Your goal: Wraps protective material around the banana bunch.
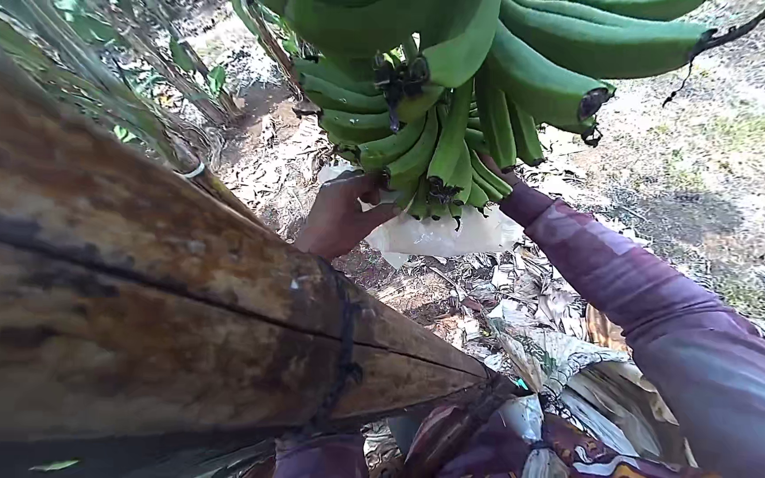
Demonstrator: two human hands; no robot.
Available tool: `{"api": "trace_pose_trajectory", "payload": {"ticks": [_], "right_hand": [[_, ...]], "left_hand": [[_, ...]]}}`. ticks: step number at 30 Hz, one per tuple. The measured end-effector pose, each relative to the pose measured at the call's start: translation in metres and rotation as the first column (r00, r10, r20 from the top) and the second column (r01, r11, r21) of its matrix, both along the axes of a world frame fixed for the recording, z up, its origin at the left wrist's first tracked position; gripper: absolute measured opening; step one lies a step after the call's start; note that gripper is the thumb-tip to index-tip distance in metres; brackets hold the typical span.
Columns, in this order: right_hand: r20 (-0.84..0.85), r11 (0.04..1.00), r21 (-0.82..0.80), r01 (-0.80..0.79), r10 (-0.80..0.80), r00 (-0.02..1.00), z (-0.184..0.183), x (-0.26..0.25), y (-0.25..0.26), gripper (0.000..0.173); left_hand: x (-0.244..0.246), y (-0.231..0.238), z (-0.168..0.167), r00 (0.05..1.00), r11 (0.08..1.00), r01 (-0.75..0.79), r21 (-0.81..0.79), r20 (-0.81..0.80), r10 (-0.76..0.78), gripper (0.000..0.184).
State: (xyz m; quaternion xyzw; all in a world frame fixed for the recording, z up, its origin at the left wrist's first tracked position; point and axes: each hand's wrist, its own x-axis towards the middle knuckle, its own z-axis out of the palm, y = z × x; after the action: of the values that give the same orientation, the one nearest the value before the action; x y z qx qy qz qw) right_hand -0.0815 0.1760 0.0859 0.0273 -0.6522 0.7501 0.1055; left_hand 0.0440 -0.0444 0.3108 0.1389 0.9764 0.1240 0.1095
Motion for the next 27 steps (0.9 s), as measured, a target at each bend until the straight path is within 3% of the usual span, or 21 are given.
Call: {"api": "trace_pose_trajectory", "payload": {"ticks": [1, 2, 4, 6, 9, 13, 17, 20, 21, 22, 24, 26, 27], "right_hand": [[-0.015, 1.0, 0.001, 0.007, -0.007, 1.0, 0.001, 0.001, 0.002, 0.033], [-0.026, 1.0, 0.024, 0.017, -0.017, 1.0, 0.006, 0.005, 0.005, 0.033], [-0.038, 0.993, 0.105, 0.057, -0.053, 0.998, 0.019, 0.013, 0.011, 0.035], [-0.001, 0.986, 0.14, 0.091, -0.092, 0.996, 0.035, 0.022, 0.014, 0.032], [0.043, 0.959, 0.263, 0.106, -0.122, 0.992, 0.044, 0.026, 0.025, 0.037], [0.093, 0.926, 0.361, 0.114, -0.157, 0.983, 0.052, 0.034, 0.03, 0.036], [0.254, 0.843, 0.528, -0.098, -0.047, 0.966, 0.047, 0.036, 0.032, 0.038], [0.189, 0.972, 0.23, -0.054, 0.01, 0.982, 0.053, 0.047, 0.025, 0.031], [0.112, 0.953, 0.288, -0.094, 0.064, 0.992, 0.053, 0.05, 0.029, 0.031], [-0.011, 0.879, 0.462, -0.117, 0.138, 0.99, 0.051, 0.051, 0.035, 0.03], [-0.225, 0.665, 0.745, -0.06, 0.335, 0.915, 0.056, 0.052, 0.055, 0.025], [-0.203, 0.617, 0.781, -0.092, 0.39, 0.898, 0.068, 0.07, 0.079, 0.024], [-0.193, 0.643, 0.761, -0.085, 0.35, 0.917, 0.067, 0.083, 0.093, 0.028]], "left_hand": [[-0.005, -0.026, -0.018, 0.987, 0.982, 0.139, 0.126, -0.093, -0.128, 0.041], [-0.009, -0.04, -0.029, 0.976, 0.956, 0.214, 0.202, -0.075, -0.203, 0.05], [-0.007, -0.032, -0.045, 0.974, 0.956, 0.216, 0.197, 0.017, -0.224, 0.061], [0.002, -0.011, -0.068, 0.988, 0.984, 0.153, 0.095, 0.022, -0.156, 0.053], [0.009, -0.013, -0.091, 0.989, 0.99, 0.092, 0.104, -0.127, -0.078, 0.017], [0.013, -0.03, -0.081, 0.903, 0.949, 0.224, 0.222, -0.413, -0.117, 0.016], [0.0, -0.012, -0.103, 0.847, 0.943, 0.317, 0.1, -0.478, -0.234, 0.036], [-0.016, -0.012, -0.118, 0.774, 0.959, 0.278, -0.053, -0.579, -0.257, 0.061], [-0.018, -0.009, -0.125, 0.756, 0.966, 0.23, -0.117, -0.604, -0.253, 0.069], [-0.017, -0.005, -0.13, 0.751, 0.973, 0.174, -0.154, -0.618, -0.232, 0.072], [-0.02, 0.002, -0.129, 0.763, 0.984, 0.099, -0.149, -0.623, -0.171, 0.06], [-0.032, 0.007, -0.115, 0.815, 0.99, 0.081, -0.119, -0.564, -0.134, 0.048], [-0.035, 0.01, -0.107, 0.85, 0.996, 0.067, -0.063, -0.52, -0.09, 0.044]]}}
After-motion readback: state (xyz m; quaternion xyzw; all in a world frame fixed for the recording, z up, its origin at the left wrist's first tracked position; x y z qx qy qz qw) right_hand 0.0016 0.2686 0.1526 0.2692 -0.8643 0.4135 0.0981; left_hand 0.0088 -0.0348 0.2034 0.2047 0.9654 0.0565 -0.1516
